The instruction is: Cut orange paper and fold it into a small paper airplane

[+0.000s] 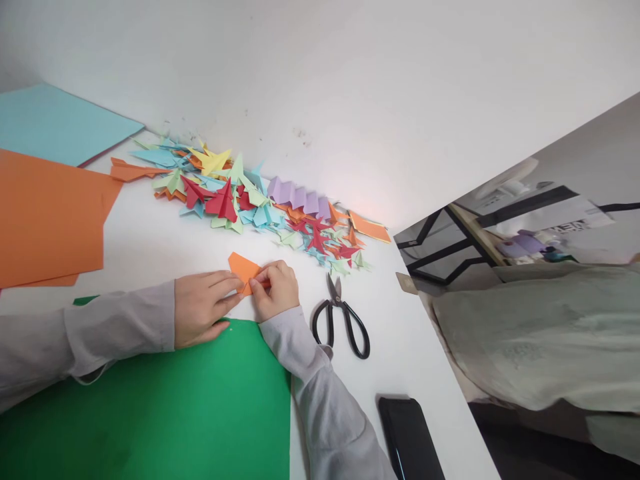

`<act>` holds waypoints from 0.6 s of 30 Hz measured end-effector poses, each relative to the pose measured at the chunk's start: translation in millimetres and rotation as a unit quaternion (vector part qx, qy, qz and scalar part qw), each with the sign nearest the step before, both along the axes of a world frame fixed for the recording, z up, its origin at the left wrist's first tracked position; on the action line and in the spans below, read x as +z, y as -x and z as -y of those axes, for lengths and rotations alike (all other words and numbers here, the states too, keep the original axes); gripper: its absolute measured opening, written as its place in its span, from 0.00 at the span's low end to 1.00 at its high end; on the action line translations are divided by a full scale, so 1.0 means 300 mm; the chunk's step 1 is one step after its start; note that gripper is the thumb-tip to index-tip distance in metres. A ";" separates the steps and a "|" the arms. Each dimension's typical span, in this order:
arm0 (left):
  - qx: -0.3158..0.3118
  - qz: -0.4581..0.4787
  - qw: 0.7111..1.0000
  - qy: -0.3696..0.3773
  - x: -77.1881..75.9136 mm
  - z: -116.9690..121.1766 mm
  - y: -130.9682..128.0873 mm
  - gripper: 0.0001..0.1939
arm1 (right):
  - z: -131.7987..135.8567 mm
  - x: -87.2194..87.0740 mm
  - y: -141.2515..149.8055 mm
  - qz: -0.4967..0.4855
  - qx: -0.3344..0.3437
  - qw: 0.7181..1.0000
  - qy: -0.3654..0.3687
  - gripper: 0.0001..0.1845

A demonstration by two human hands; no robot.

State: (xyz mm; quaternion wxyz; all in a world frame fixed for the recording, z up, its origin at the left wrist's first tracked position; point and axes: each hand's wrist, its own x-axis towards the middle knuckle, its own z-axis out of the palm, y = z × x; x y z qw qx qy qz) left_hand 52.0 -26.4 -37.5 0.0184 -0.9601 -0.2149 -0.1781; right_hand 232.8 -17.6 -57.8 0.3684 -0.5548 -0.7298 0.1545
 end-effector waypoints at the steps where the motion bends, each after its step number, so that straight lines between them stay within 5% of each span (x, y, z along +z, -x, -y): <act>1: 0.001 -0.002 1.000 0.003 0.002 0.001 0.001 0.22 | 0.000 0.000 0.000 0.001 0.000 1.000 0.000 0.07; 18: -0.046 0.021 0.999 -0.011 -0.016 -0.016 0.008 0.18 | 0.011 0.007 0.011 0.023 -0.016 0.999 -0.017 0.08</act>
